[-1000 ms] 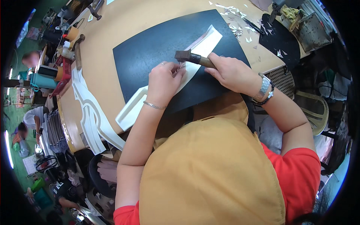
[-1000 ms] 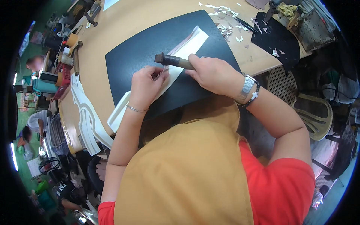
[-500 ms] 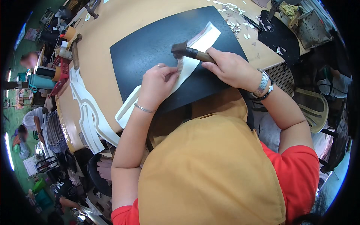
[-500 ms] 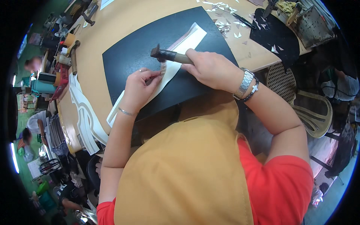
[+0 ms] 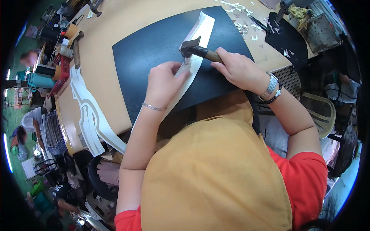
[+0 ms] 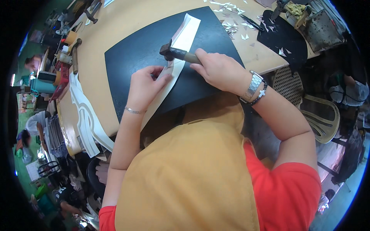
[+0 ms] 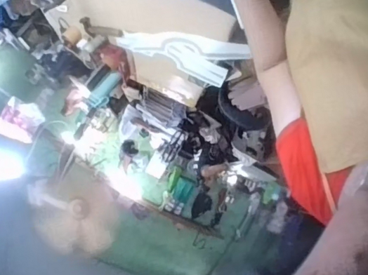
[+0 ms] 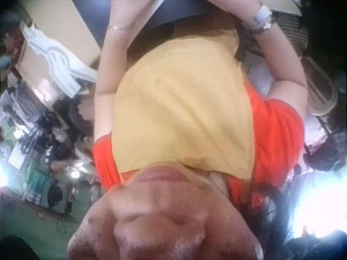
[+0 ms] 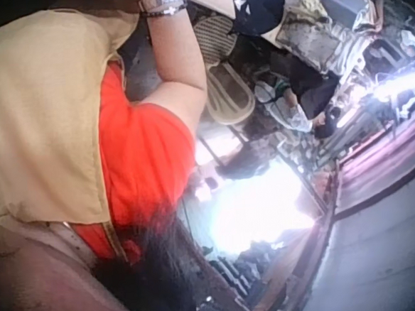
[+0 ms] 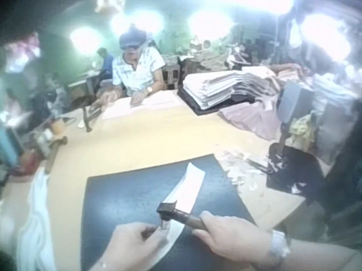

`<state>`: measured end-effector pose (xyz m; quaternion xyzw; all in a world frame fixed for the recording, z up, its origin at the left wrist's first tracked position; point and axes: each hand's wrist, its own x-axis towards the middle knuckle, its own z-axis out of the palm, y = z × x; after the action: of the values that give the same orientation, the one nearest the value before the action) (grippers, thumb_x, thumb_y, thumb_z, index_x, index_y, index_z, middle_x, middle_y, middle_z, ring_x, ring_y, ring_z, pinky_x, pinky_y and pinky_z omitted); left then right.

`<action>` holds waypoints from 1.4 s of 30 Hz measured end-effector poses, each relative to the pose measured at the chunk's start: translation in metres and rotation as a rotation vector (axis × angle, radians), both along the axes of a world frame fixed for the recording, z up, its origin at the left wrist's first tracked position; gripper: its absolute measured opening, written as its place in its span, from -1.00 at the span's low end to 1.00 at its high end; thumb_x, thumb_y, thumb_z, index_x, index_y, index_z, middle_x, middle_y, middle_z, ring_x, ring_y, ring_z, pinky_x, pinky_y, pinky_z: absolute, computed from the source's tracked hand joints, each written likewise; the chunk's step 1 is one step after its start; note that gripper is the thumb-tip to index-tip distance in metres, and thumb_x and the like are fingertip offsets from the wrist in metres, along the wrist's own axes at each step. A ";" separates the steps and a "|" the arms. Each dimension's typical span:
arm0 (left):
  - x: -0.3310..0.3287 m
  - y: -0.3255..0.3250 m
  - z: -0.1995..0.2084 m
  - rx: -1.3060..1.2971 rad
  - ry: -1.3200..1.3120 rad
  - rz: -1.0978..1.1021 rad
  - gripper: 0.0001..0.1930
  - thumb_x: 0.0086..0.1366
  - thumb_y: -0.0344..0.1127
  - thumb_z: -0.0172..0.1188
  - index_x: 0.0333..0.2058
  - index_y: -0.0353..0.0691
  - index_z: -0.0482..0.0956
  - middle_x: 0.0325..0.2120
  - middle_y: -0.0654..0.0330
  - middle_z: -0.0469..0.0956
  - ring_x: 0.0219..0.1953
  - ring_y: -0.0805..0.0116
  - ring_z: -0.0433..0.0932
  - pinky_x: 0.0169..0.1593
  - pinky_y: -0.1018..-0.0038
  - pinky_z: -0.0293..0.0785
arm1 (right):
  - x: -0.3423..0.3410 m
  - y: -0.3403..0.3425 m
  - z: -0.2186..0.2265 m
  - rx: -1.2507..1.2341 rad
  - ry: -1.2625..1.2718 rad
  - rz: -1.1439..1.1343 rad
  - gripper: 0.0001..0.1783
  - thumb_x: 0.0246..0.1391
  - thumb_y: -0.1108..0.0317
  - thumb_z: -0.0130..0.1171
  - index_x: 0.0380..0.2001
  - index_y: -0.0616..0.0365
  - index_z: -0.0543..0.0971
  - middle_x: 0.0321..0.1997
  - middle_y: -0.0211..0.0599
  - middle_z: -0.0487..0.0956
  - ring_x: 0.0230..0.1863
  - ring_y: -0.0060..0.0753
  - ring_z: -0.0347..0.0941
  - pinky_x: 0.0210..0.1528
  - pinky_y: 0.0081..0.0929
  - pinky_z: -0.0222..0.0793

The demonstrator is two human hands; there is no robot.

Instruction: The person trims the edges of a white leather component using a small blade and then hammers the folded edges on a work surface.

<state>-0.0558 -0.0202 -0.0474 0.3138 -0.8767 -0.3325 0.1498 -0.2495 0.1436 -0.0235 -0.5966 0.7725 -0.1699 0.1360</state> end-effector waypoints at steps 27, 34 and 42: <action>0.005 -0.001 0.009 0.094 -0.114 -0.048 -0.72 0.21 -0.23 0.43 -0.15 -0.22 0.78 -0.34 0.02 0.67 -0.41 0.08 0.68 -0.25 0.29 0.62 | -0.012 -0.001 0.002 0.052 0.013 -0.039 -0.62 0.43 0.02 0.05 -0.16 0.17 0.38 -0.37 0.07 0.64 -0.28 0.26 0.60 -0.24 0.11 0.51; 0.014 0.014 -0.006 -0.158 0.022 -0.062 -0.80 0.23 -0.24 0.42 -0.23 -0.19 0.79 -0.39 0.10 0.66 -0.43 0.14 0.68 -0.28 0.30 0.61 | 0.005 0.004 0.019 0.009 -0.073 0.113 -0.62 0.42 0.02 0.07 -0.16 0.16 0.38 -0.37 0.06 0.63 -0.28 0.27 0.59 -0.25 0.09 0.51; -0.005 0.018 -0.016 -0.393 -0.028 -0.035 -0.82 0.25 -0.26 0.38 -0.27 -0.23 0.77 -0.36 0.05 0.68 -0.37 0.05 0.68 -0.21 0.24 0.62 | 0.000 0.005 0.005 -0.088 0.066 0.033 -0.64 0.42 0.03 0.07 -0.15 0.14 0.39 -0.37 0.03 0.64 -0.30 0.23 0.60 -0.26 0.07 0.51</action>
<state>-0.0605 -0.0027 -0.0638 0.2679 -0.9320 -0.1532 0.1903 -0.2493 0.1486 -0.0185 -0.6201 0.7583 -0.1815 0.0868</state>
